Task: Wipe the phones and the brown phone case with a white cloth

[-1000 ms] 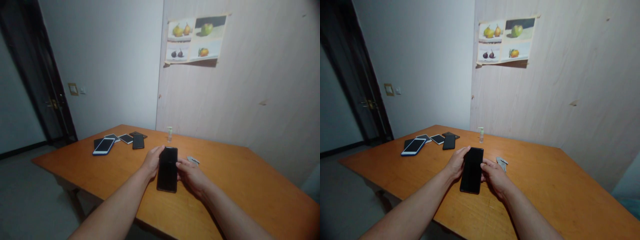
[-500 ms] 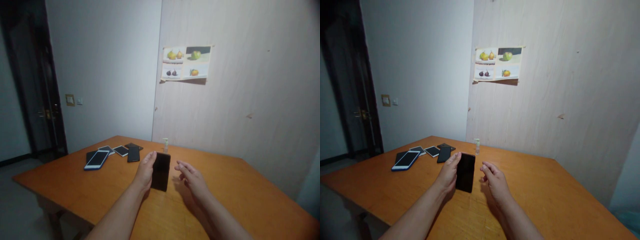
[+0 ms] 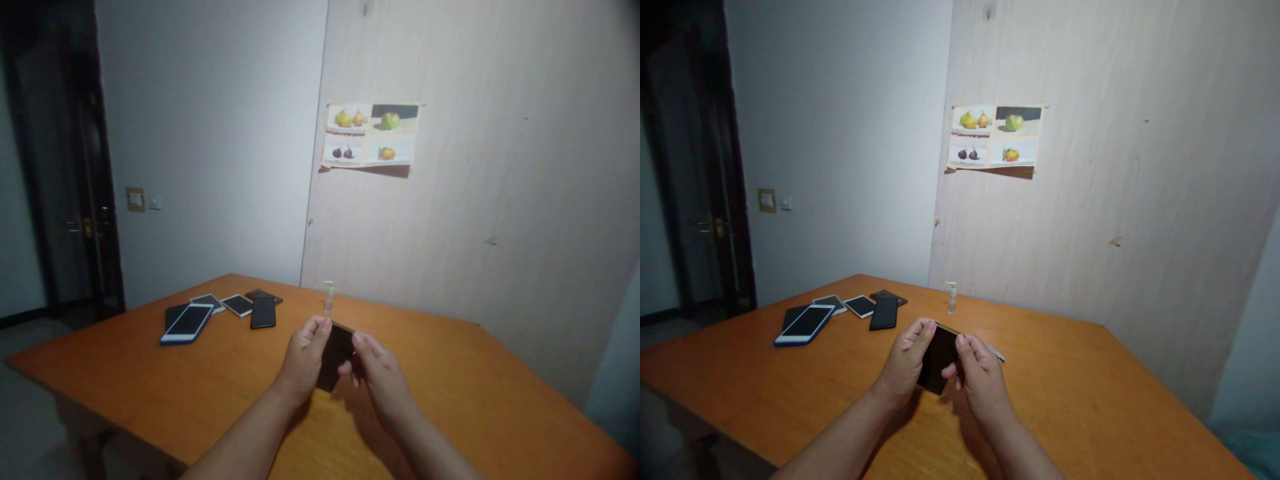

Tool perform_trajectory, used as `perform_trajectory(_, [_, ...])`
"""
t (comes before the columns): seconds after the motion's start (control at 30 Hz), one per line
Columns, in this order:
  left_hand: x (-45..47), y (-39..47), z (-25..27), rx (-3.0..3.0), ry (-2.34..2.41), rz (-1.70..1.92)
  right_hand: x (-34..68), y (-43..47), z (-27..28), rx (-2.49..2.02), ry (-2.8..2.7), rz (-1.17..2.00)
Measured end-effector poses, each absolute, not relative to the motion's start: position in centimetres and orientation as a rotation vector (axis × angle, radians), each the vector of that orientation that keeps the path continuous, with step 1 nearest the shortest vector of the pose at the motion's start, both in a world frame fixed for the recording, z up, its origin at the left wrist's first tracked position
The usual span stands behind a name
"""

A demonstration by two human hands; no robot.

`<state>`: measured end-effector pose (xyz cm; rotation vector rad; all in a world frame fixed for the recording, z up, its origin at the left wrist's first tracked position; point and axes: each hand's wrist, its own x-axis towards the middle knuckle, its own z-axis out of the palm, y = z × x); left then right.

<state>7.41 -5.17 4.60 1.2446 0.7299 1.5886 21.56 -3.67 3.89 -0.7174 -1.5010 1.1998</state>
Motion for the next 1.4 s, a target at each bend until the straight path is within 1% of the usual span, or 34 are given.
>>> perform_trajectory(0.1, [7.8, -5.5, 4.7, 1.264, 0.705, 1.574, 21.5, -3.8, 3.6, -0.722, -1.523, 1.138])
perform_trajectory(0.27, [8.2, -5.8, 5.0, 1.236, 0.810, 1.653, 21.2, -4.4, 3.5, -0.729, -1.550, 1.032])
perform_trajectory(0.47, [7.8, -5.9, 4.8, 1.214, 0.886, 1.679, 21.3, -4.8, 4.3, -0.746, -1.572, 0.995])
perform_trajectory(0.6, [7.3, -5.8, 4.9, 1.205, 0.884, 1.741, 21.4, -4.7, 4.7, -0.732, -1.592, 1.039])
perform_trajectory(0.87, [7.1, -5.6, 5.1, 1.132, 0.889, 1.699, 21.8, -4.3, 5.1, -0.748, -1.555, 1.194])
perform_trajectory(1.23, [6.7, -5.5, 5.0, 0.980, 0.841, 1.796, 21.1, -4.7, 4.3, -0.672, -1.508, 1.235])
perform_trajectory(1.4, [6.8, -5.5, 4.8, 1.023, 0.820, 1.780, 21.3, -4.7, 4.0, -0.670, -1.567, 1.157])
